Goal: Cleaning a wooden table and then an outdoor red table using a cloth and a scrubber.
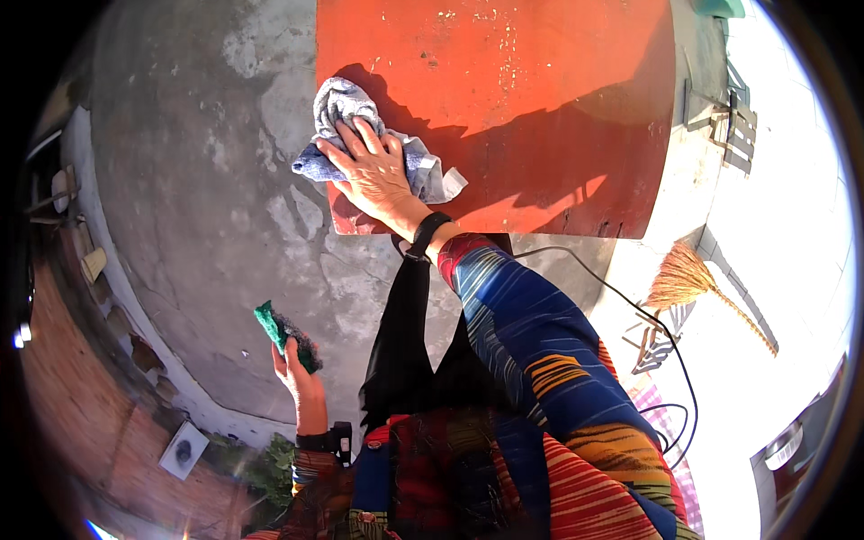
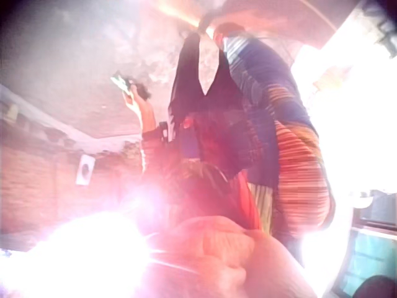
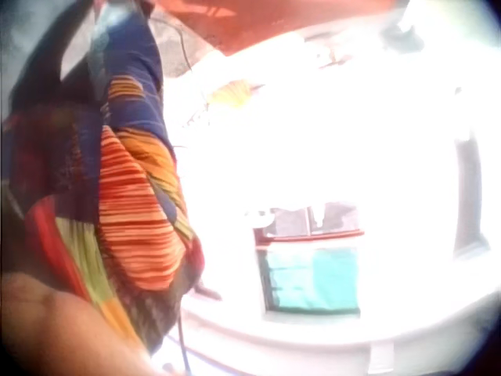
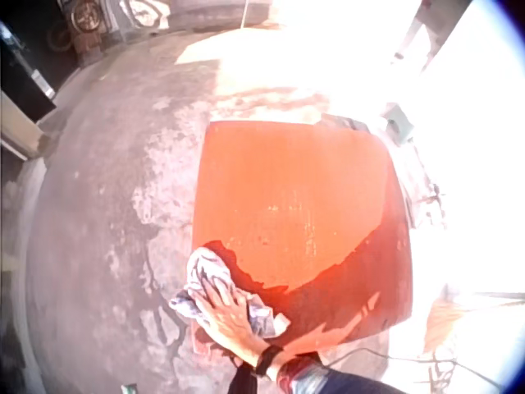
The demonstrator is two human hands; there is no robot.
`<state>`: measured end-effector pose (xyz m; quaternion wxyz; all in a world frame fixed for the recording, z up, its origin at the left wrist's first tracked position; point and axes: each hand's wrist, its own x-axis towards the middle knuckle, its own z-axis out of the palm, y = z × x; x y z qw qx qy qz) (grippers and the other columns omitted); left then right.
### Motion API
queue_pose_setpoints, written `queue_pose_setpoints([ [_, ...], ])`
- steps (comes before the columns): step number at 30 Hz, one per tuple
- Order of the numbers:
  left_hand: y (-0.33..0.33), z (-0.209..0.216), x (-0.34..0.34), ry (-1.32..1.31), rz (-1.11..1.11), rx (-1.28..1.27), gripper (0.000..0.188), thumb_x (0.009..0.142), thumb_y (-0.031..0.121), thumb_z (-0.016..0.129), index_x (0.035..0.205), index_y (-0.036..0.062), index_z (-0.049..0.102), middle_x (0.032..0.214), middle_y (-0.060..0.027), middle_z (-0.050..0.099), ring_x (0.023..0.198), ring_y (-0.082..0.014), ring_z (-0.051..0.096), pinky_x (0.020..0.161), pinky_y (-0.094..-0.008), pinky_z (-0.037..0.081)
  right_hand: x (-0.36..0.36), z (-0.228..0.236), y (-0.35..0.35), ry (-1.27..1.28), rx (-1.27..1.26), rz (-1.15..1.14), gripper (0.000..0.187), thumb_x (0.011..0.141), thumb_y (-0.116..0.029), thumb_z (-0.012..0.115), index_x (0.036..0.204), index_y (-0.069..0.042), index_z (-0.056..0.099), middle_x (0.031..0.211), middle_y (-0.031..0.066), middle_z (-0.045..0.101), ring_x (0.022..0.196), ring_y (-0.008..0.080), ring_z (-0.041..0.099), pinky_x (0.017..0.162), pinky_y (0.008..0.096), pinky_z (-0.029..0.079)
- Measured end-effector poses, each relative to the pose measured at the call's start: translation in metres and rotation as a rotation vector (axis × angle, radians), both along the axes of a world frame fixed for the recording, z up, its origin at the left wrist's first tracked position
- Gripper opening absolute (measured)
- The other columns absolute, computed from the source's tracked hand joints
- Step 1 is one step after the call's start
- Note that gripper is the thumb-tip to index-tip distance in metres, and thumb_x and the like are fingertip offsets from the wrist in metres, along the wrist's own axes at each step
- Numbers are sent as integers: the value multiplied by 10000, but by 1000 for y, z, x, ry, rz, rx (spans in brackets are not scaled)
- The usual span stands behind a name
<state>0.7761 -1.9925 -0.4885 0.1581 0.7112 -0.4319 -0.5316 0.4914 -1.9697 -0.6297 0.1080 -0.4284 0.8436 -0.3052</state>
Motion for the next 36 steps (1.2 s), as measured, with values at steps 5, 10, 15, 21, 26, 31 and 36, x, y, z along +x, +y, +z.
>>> queue_pose_setpoints([
  [5, -30, 14, 44, -31, -1, -16, 314, 848, 120, 541, 1149, 37, 506, 921, -66, 571, 811, -152, 553, 637, -319, 483, 65, 1, 20, 79, 57, 241, 649, 694, -240, 679, 1295, -276, 437, 1337, 15, 421, 1255, 213, 336, 888, 414, 322],
  [10, -36, 24, 65, -87, 29, -53, 317, 849, 172, 550, 1148, 73, 515, 947, -58, 573, 820, -154, 543, 658, -316, 456, 51, 7, 110, -26, 205, 282, 609, 696, -254, 680, 1260, -320, 459, 1303, -32, 440, 1248, 178, 350, 894, 387, 317],
  [15, -16, 12, 43, -154, -64, -50, 339, 830, 241, 592, 1108, 61, 523, 900, -54, 587, 727, -169, 548, 635, -287, 446, -45, -3, 226, 138, 331, -99, 677, 663, -277, 709, 1286, -269, 445, 1306, 3, 464, 1244, 198, 379, 940, 402, 292],
  [21, 8, 22, -5, -154, -155, -103, 361, 835, 225, 596, 1143, 64, 498, 951, -63, 573, 805, -176, 561, 658, -321, 469, -127, -7, 330, 244, 397, -596, 629, 730, -256, 622, 1319, -235, 403, 1309, 34, 463, 1258, 245, 372, 988, 412, 271],
  [26, 36, 18, -34, -130, -241, -64, 335, 840, 180, 591, 1140, 58, 504, 965, -63, 568, 868, -180, 571, 666, -339, 485, -127, -19, 401, -67, 396, -1248, 626, 816, -359, 511, 1376, -173, 302, 1327, 143, 432, 1224, 339, 398, 968, 453, 344],
  [31, 28, 13, -29, -83, -228, -56, 326, 841, 134, 566, 1144, 32, 501, 935, -66, 571, 803, -154, 563, 644, -328, 500, -79, -39, 385, -417, 68, -1920, 710, 885, -428, 408, 1345, 67, 191, 1260, 304, 427, 1119, 413, 481, 940, 434, 390],
  [36, 2, 14, -1, -14, -249, -49, 285, 845, 132, 570, 1107, 37, 511, 888, -54, 567, 798, -151, 556, 650, -324, 494, -36, -52, 296, -481, 15, -2095, 744, 895, -489, 345, 1294, 132, 251, 1235, 307, 465, 1097, 394, 516, 923, 402, 417],
])
